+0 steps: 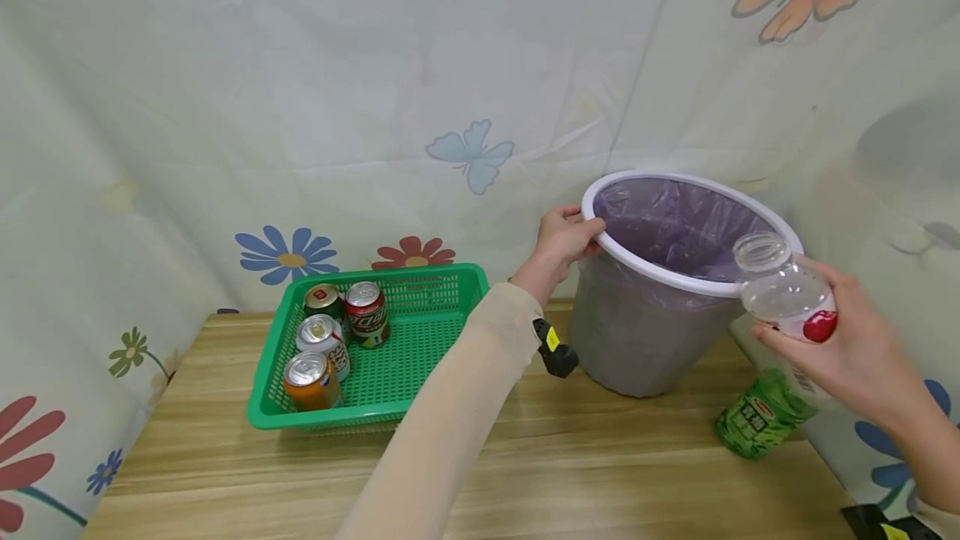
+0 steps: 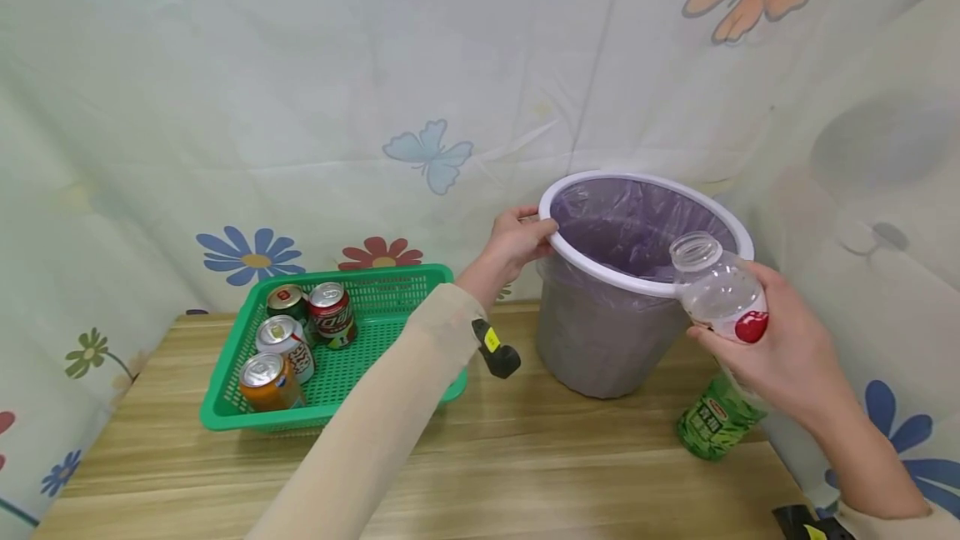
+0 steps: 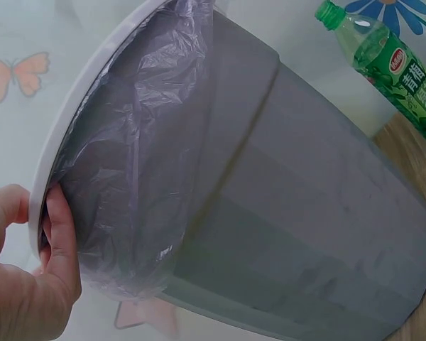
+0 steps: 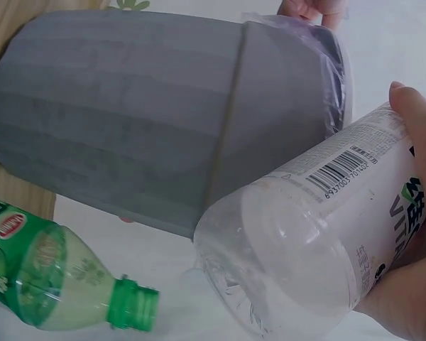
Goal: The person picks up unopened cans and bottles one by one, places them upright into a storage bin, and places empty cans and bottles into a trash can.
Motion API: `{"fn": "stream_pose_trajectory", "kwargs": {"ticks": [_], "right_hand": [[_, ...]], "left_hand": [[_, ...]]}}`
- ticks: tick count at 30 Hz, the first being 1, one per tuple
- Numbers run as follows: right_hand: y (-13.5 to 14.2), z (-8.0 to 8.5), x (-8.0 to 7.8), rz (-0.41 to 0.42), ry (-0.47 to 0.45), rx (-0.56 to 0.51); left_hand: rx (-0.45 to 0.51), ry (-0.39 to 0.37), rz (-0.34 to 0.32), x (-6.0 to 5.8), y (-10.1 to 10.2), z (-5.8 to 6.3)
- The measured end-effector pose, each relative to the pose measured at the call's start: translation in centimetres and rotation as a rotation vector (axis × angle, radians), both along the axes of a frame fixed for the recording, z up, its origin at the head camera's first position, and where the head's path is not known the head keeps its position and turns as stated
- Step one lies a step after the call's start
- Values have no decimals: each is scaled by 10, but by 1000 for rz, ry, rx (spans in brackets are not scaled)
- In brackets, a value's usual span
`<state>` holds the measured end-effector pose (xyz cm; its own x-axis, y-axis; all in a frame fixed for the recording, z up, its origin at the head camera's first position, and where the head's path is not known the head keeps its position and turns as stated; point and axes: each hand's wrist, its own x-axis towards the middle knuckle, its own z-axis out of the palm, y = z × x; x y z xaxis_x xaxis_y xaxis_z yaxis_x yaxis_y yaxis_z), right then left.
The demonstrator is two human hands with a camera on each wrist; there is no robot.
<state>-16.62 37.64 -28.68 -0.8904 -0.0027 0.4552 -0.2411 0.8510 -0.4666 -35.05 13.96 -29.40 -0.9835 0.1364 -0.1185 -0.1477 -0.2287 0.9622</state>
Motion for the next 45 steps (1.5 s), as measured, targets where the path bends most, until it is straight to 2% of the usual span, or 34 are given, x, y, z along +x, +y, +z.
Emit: {"fn": "stream_pose_trajectory", "kwargs": {"ticks": [7,15,20,26,36,45], "right_hand": [[4,15,-4,-10,27,39],[10,32,-11,-69,-18,82],[12,42,-21,-90,-34,122],[11,53,-31,-83,-31,144],[9,59,-40,-88,-43,166],[9,75,-50,-44,-33,169]], "left_hand": [[-2,0,4,0,0,0],[-8,-2,7,-1,1,-1],[-3,4,4,-2,1,-1],[1,1,2,-3,1,-2],[2,-2,7,-1,1,-2],[8,6,1,-1,0,-2]]}}
